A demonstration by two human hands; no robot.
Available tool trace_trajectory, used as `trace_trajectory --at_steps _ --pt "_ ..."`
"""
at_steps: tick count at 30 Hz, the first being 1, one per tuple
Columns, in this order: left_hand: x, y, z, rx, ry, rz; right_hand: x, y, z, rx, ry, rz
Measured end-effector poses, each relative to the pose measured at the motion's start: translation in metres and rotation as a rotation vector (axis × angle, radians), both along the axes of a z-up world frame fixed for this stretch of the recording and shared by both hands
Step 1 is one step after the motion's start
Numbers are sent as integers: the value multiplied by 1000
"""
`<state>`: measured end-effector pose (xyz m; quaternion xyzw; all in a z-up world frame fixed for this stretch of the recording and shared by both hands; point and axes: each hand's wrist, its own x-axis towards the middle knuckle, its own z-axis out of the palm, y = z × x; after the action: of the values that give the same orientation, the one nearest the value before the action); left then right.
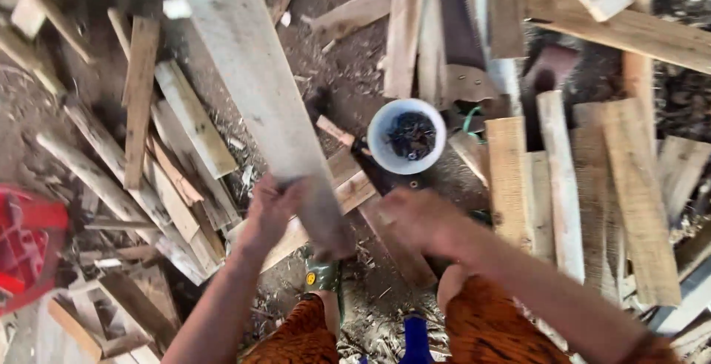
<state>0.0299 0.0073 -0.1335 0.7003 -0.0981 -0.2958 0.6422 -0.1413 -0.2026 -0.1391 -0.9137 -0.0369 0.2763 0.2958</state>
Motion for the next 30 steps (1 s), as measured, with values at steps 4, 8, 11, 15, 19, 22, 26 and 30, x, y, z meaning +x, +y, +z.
trace_trajectory --at_steps 4,8,11,15,19,22,26,30 --pt "71 75 -1 1000 -140 -603 -8 -26 -47 -162 -17 -57" --pt "67 140 -46 1157 333 -924 -24 0 -108 -229 349 35" --pt "42 235 -143 1026 179 -953 6 52 -161 -106 476 -294" --pt "-2 291 -219 1117 -13 -1024 63 102 -172 -65 288 -507" --pt "-3 251 -175 1071 128 -900 64 123 -200 -391 266 -521" --pt "-3 242 -166 1043 81 -927 58 124 -206 -452 66 -469" --pt "-3 245 -182 1051 60 -918 62 129 -207 320 173 -952" --pt "9 229 -154 1045 -59 -1035 83 126 -158 863 317 -1194"
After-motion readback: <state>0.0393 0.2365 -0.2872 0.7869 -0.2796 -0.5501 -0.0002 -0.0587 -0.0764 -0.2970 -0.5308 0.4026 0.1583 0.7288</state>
